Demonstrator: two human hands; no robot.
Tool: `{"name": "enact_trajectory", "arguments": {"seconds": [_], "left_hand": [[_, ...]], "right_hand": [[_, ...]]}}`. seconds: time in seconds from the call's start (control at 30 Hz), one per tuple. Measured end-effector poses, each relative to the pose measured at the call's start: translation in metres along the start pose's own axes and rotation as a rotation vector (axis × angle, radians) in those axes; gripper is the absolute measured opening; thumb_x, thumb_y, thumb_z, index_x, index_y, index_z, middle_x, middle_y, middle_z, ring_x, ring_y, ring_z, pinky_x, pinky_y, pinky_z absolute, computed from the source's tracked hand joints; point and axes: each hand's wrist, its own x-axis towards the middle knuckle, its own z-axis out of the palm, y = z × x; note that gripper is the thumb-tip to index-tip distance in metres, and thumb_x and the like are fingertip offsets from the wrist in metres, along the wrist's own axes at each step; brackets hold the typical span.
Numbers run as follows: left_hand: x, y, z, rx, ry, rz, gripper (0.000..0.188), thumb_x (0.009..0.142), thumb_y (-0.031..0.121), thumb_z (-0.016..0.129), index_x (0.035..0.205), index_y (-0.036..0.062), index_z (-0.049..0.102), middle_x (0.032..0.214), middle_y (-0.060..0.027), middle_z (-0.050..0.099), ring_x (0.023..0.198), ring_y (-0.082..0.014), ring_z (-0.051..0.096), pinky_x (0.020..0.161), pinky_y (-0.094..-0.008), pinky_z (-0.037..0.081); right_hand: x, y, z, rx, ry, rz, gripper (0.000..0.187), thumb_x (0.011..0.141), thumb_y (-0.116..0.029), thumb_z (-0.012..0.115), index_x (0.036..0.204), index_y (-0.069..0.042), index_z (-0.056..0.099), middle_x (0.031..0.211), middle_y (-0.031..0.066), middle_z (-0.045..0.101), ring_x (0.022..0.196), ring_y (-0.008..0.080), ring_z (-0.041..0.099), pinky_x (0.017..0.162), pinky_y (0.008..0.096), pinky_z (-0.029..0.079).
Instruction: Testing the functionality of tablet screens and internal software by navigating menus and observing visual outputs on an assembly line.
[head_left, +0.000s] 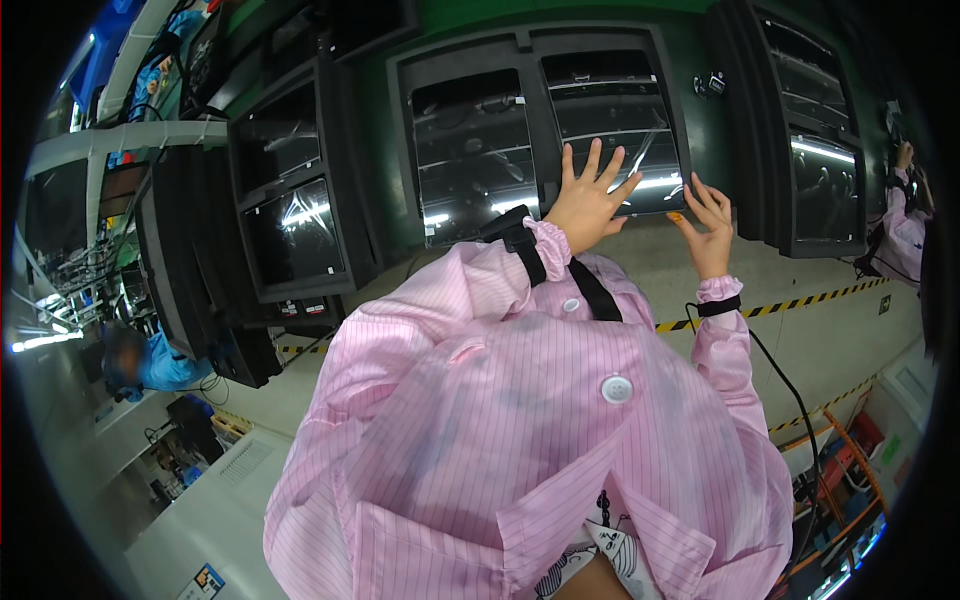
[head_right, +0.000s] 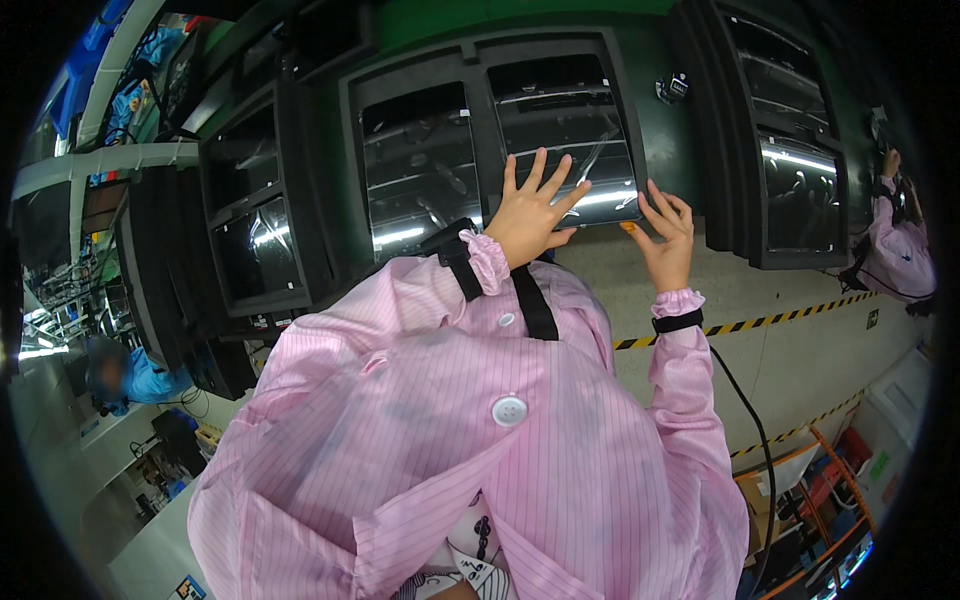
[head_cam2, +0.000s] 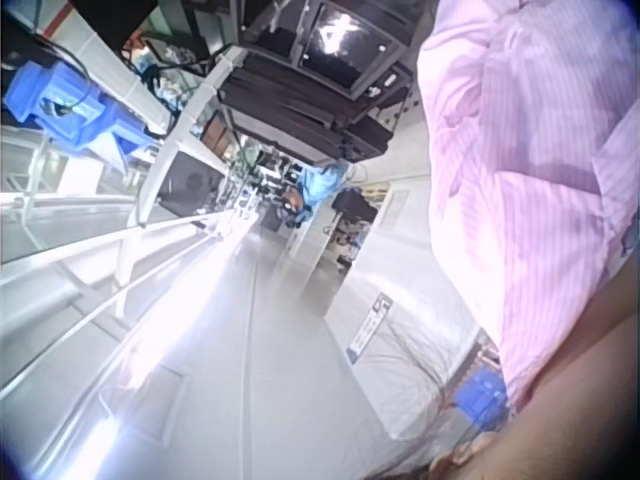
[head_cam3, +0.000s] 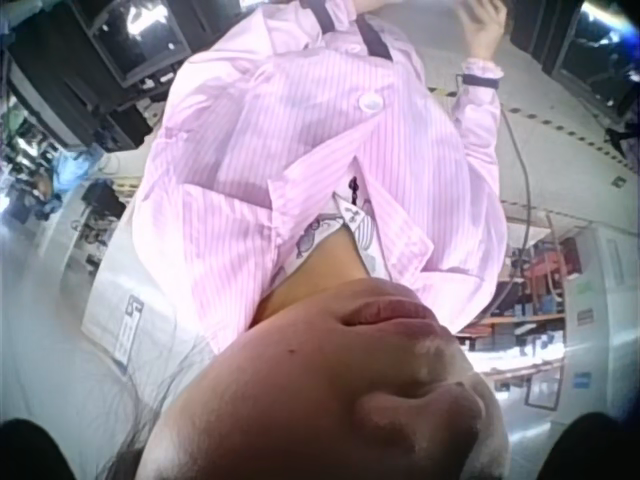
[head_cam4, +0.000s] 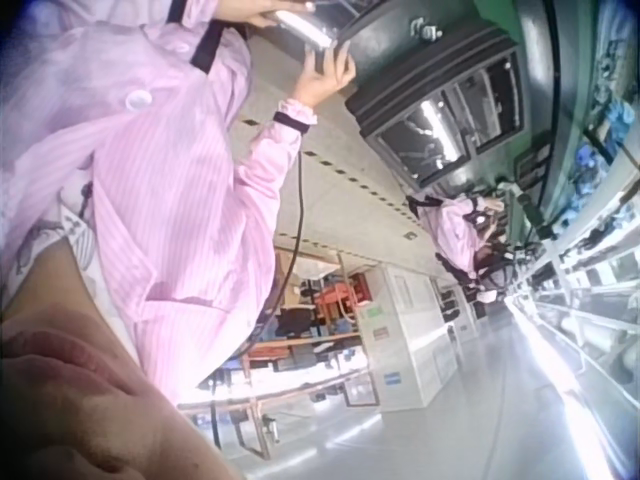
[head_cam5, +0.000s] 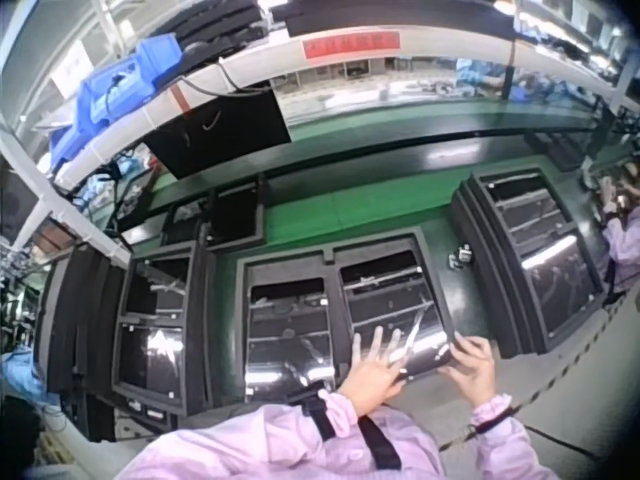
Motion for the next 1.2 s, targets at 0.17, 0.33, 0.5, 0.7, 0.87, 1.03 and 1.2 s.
{"name": "enact_trajectory", "arguments": {"seconds": [0.17, 0.33, 0.5, 0.7, 0.87, 1.03, 1.2], "left_hand": [[0.001, 0.003, 0.000, -0.015, 0.004, -0.006, 0.069, 0.076, 0.036, 0.072, 0.138, 0.0223, 0.046, 0.148, -0.0169, 0.032, 0.138, -0.0453, 0.022, 0.104, -0.0709, 0.012], [-0.001, 0.003, -0.002, -0.006, -0.001, -0.010, 0.072, 0.074, 0.036, 0.073, 0.139, 0.0218, 0.045, 0.148, -0.0179, 0.031, 0.138, -0.0464, 0.021, 0.104, -0.0714, 0.011], [-0.018, -0.004, -0.021, -0.161, -0.078, -0.027, 0.074, 0.075, 0.039, 0.072, 0.140, 0.0216, 0.043, 0.150, -0.0178, 0.029, 0.139, -0.0421, 0.021, 0.105, -0.0693, 0.012], [-0.001, -0.108, -0.055, 0.090, 0.473, -0.432, 0.052, 0.080, 0.037, 0.066, 0.122, 0.0088, 0.055, 0.131, -0.0152, 0.049, 0.130, -0.0364, 0.036, 0.105, -0.0612, 0.021], [0.027, -0.157, -0.038, 0.107, 0.470, -0.493, 0.054, 0.070, 0.039, 0.072, 0.113, 0.0094, 0.059, 0.113, -0.0101, 0.055, 0.112, -0.0296, 0.047, 0.100, -0.0559, 0.029], [0.051, -0.152, -0.038, 0.115, 0.382, -0.608, 0.044, 0.065, 0.035, 0.070, 0.098, 0.0075, 0.061, 0.102, -0.0120, 0.053, 0.104, -0.0295, 0.047, 0.088, -0.0554, 0.033], [0.066, -0.160, -0.033, 0.121, 0.440, -0.574, 0.034, 0.065, 0.027, 0.068, 0.092, 0.0086, 0.060, 0.098, -0.0107, 0.052, 0.100, -0.0289, 0.047, 0.081, -0.0520, 0.034]], "right_hand": [[-0.006, -0.003, 0.005, 0.056, 0.028, 0.076, 0.051, 0.067, -0.008, 0.079, 0.116, -0.014, 0.068, 0.132, 0.0008, 0.057, 0.114, 0.0244, 0.050, 0.097, 0.0353, 0.041], [-0.006, -0.009, 0.001, 0.020, 0.027, 0.088, 0.053, 0.066, -0.009, 0.080, 0.117, -0.015, 0.067, 0.133, 0.0012, 0.056, 0.113, 0.0241, 0.051, 0.098, 0.0356, 0.041], [0.004, 0.005, -0.028, 0.202, -0.310, 0.133, 0.042, 0.075, -0.006, 0.072, 0.115, -0.014, 0.068, 0.135, 0.0078, 0.054, 0.117, 0.0271, 0.049, 0.100, 0.0378, 0.039], [0.116, -0.021, 0.019, -0.208, 0.007, -0.042, 0.038, 0.083, -0.031, 0.068, 0.115, -0.012, 0.065, 0.130, 0.0164, 0.051, 0.127, 0.0368, 0.037, 0.103, 0.0442, 0.034], [0.168, -0.017, 0.076, -0.415, 0.060, 0.060, 0.056, 0.080, -0.046, 0.068, 0.120, -0.008, 0.061, 0.137, 0.0183, 0.043, 0.128, 0.0383, 0.034, 0.105, 0.0470, 0.032], [0.164, -0.003, 0.082, -0.262, 0.047, 0.255, 0.059, 0.075, -0.048, 0.072, 0.122, -0.014, 0.060, 0.137, 0.0195, 0.043, 0.128, 0.0387, 0.035, 0.105, 0.0459, 0.032], [0.176, -0.001, 0.081, -0.245, 0.044, 0.266, 0.058, 0.075, -0.048, 0.073, 0.120, -0.015, 0.060, 0.136, 0.0195, 0.044, 0.128, 0.0382, 0.035, 0.104, 0.0461, 0.033]]}}
